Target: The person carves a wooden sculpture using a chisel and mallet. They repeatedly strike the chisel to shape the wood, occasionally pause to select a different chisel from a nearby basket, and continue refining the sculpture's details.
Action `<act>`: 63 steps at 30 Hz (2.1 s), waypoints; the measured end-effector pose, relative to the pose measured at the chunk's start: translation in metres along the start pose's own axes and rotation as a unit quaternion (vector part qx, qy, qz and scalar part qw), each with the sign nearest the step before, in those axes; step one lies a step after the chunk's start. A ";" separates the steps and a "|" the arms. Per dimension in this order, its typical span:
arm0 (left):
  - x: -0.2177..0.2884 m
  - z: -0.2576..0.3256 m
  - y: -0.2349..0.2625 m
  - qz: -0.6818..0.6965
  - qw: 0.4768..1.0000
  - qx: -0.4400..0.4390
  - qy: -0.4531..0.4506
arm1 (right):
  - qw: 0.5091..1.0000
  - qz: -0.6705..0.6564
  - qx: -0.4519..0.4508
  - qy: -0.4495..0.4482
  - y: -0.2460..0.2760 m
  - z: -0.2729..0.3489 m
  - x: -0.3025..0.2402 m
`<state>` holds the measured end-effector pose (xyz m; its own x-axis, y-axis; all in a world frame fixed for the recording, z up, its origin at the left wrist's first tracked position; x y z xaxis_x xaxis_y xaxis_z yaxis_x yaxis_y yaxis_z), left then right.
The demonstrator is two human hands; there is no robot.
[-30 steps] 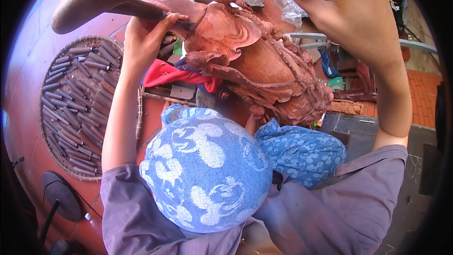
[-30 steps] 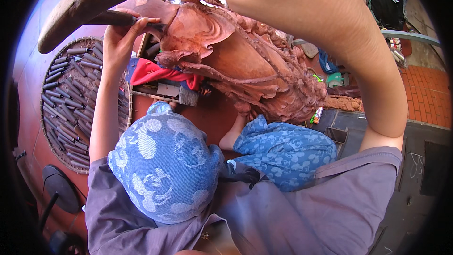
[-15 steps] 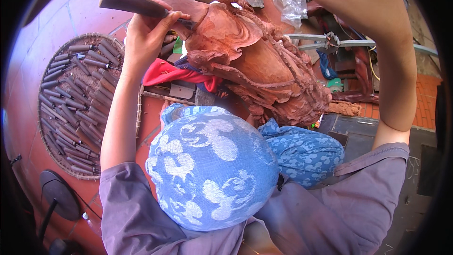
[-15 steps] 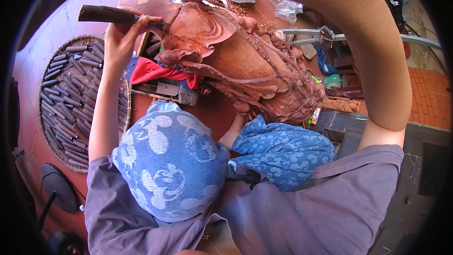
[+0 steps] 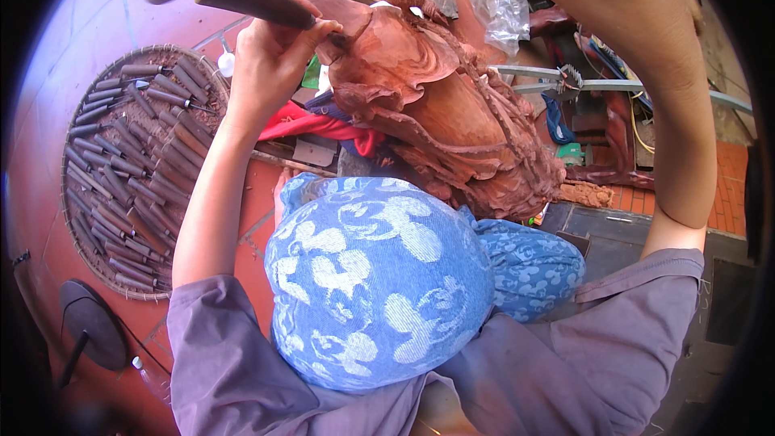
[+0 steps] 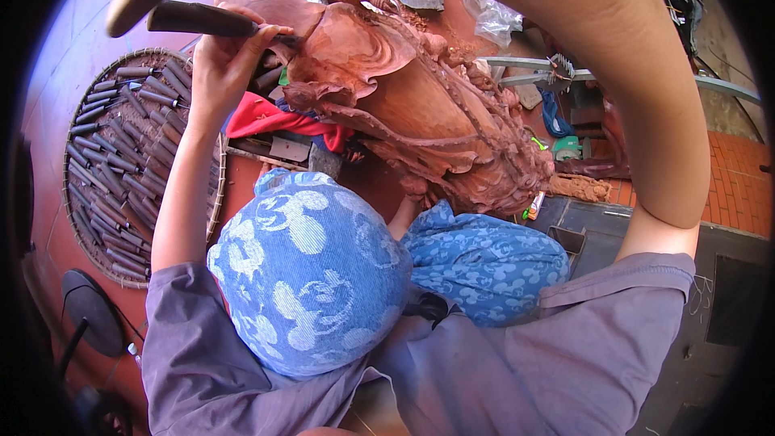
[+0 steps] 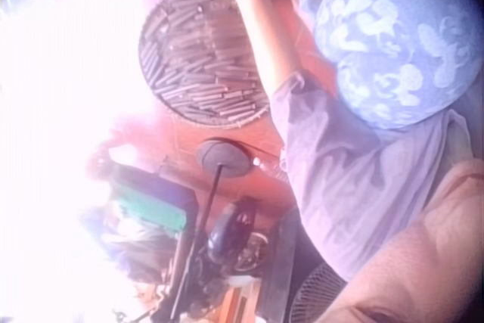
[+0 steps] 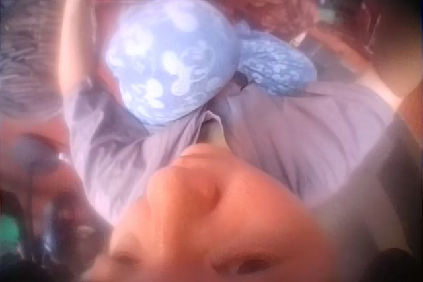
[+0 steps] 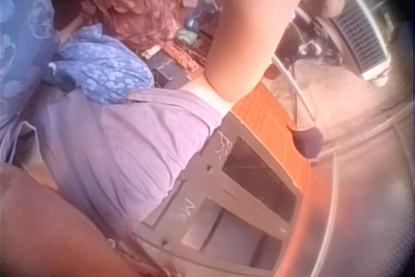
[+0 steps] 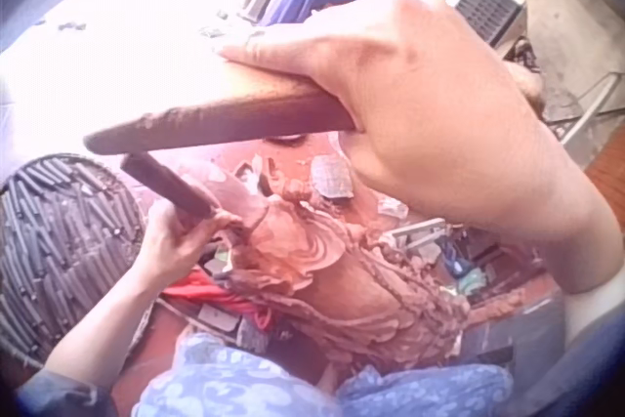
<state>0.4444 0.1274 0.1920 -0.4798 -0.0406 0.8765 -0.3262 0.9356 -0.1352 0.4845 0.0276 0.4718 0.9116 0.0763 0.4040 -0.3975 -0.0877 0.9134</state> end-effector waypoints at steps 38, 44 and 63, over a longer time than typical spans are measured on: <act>0.028 0.017 -0.012 -0.082 0.995 0.012 -0.060 | 0.998 0.051 0.009 -0.019 0.016 0.028 -0.026; -0.005 0.012 0.011 0.178 0.983 0.046 0.018 | 0.999 -0.015 0.036 -0.002 0.004 0.029 -0.010; -0.013 0.007 0.001 0.136 0.991 0.017 0.005 | 0.999 0.025 0.039 0.011 -0.011 -0.011 -0.012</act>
<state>0.4446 0.1269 0.1771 -0.5451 0.2156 0.8102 -0.2133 0.8989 -0.3827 0.4768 0.0388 0.4575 0.8880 0.0915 0.4507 -0.4321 -0.1697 0.8857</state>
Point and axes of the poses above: each hand's wrist, its own z-axis away from the middle knuckle, its own y-axis out of the back of the hand, x = y × z, the point moved 3 cm from there along -z, towards the middle knuckle, and after that the axes turned 4 degrees about -x, right-handed, at the moved point
